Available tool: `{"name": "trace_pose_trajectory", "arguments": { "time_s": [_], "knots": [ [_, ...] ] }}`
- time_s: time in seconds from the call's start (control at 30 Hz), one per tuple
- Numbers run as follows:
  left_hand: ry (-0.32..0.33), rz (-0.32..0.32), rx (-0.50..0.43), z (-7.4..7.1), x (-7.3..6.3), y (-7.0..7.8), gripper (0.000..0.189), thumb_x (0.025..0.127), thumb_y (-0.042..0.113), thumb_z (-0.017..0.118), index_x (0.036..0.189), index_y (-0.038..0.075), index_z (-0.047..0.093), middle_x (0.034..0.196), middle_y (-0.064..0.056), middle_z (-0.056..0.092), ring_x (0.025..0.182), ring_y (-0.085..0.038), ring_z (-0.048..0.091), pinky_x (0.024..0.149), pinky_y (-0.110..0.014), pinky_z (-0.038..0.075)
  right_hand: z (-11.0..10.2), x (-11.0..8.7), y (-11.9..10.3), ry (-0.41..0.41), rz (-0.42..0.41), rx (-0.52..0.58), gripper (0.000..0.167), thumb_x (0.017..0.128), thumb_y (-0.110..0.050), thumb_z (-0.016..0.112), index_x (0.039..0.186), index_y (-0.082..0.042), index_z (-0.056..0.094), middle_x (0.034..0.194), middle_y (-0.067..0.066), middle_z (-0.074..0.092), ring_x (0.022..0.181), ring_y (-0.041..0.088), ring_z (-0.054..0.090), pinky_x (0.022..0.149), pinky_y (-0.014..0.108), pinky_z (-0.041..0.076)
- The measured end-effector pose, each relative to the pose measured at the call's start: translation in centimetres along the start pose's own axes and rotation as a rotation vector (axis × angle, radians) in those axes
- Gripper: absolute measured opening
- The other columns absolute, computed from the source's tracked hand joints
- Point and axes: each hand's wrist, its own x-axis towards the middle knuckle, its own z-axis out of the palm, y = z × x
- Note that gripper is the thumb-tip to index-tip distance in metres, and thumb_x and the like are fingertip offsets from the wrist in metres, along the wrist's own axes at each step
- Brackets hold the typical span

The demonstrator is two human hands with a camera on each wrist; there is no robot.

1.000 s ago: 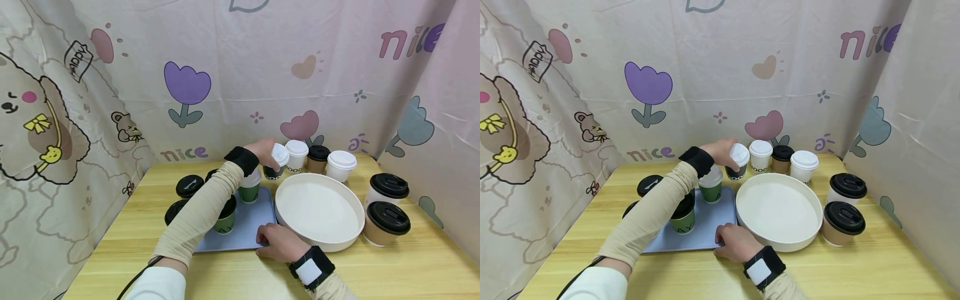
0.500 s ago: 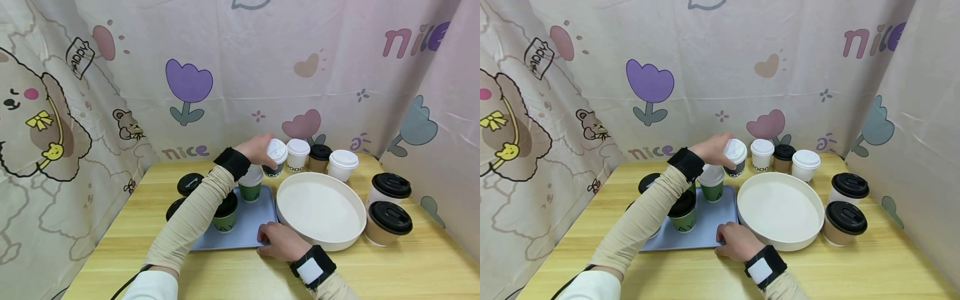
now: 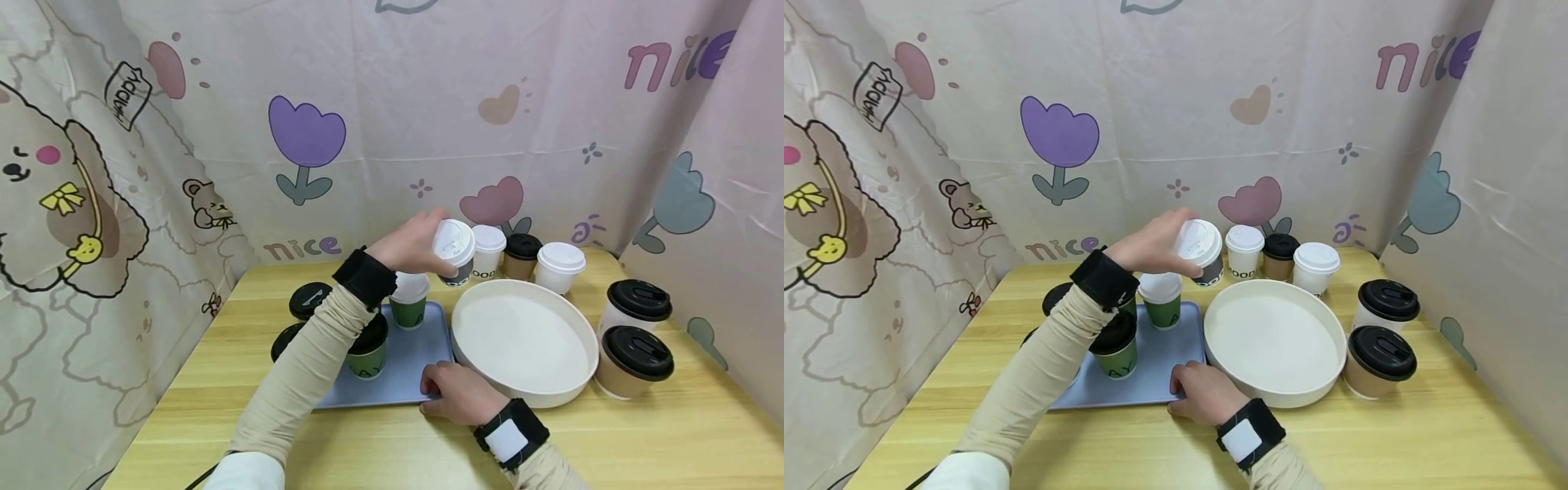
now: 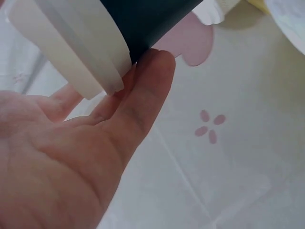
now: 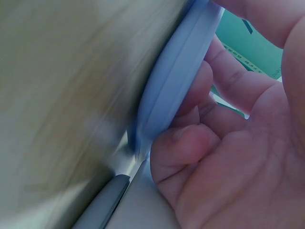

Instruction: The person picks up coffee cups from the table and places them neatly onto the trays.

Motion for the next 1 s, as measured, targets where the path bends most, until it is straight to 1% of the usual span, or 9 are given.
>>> {"name": "trace_pose_trajectory", "arguments": {
  "time_s": [0.2,0.37,0.47,0.53,0.73,0.9,1.0],
  "knots": [
    [0.014,0.02,-0.005,-0.7,-1.9,0.9,0.082,0.077,0.037,0.085,0.143,0.011,0.043,0.123,-0.007,0.053,0.107,-0.021,0.053,0.087,-0.035,0.051,-0.1,0.0,0.0,0.007,-0.016,0.004,0.022,0.084,-0.024,0.085,0.089,-0.017,0.065,0.079,-0.008,0.055,0.071,0.005,0.049,0.065,0.027,0.043],
    [0.016,0.034,0.047,-0.8,-3.6,1.3,0.08,0.075,0.039,0.086,0.139,0.012,0.046,0.119,-0.005,0.055,0.103,-0.02,0.055,0.085,-0.034,0.051,0.0,0.0,0.0,0.029,-0.038,-0.009,0.022,0.082,-0.023,0.086,0.088,-0.016,0.065,0.078,-0.008,0.054,0.07,0.005,0.049,0.064,0.027,0.043],
    [0.012,0.028,0.081,-0.6,-4.5,1.4,0.079,0.073,0.04,0.086,0.136,0.013,0.048,0.115,-0.004,0.056,0.099,-0.02,0.057,0.083,-0.034,0.051,0.1,0.0,0.1,0.042,-0.05,-0.021,0.022,0.081,-0.023,0.085,0.088,-0.016,0.065,0.078,-0.008,0.054,0.07,0.005,0.049,0.065,0.027,0.044],
    [-0.002,0.019,0.094,-0.5,-5.0,1.4,0.078,0.073,0.041,0.086,0.136,0.014,0.048,0.113,-0.003,0.056,0.098,-0.019,0.057,0.081,-0.034,0.051,0.1,0.0,0.1,0.048,-0.056,-0.028,0.022,0.081,-0.023,0.085,0.088,-0.016,0.065,0.078,-0.009,0.055,0.07,0.004,0.049,0.065,0.027,0.044],
    [-0.068,-0.001,0.116,0.4,-5.8,1.3,0.08,0.073,0.042,0.088,0.136,0.012,0.049,0.112,-0.003,0.057,0.097,-0.019,0.057,0.08,-0.033,0.051,0.1,0.0,0.2,0.048,-0.059,-0.035,0.022,0.081,-0.024,0.085,0.089,-0.017,0.066,0.08,-0.01,0.057,0.072,0.004,0.052,0.067,0.028,0.047],
    [-0.111,-0.008,0.12,1.2,-6.1,1.1,0.08,0.073,0.04,0.087,0.135,0.009,0.048,0.111,-0.005,0.057,0.098,-0.02,0.057,0.082,-0.032,0.051,0.1,0.0,0.2,0.048,-0.06,-0.028,0.021,0.081,-0.024,0.085,0.088,-0.017,0.067,0.08,-0.011,0.059,0.072,0.003,0.053,0.067,0.028,0.048],
    [-0.125,-0.005,0.133,1.7,-6.2,0.9,0.078,0.073,0.039,0.088,0.133,0.008,0.049,0.109,-0.005,0.058,0.096,-0.02,0.058,0.082,-0.032,0.05,0.1,0.0,0.2,0.054,-0.065,-0.029,0.021,0.08,-0.025,0.085,0.088,-0.017,0.067,0.08,-0.011,0.059,0.071,0.002,0.053,0.067,0.027,0.048]
  ]
}}
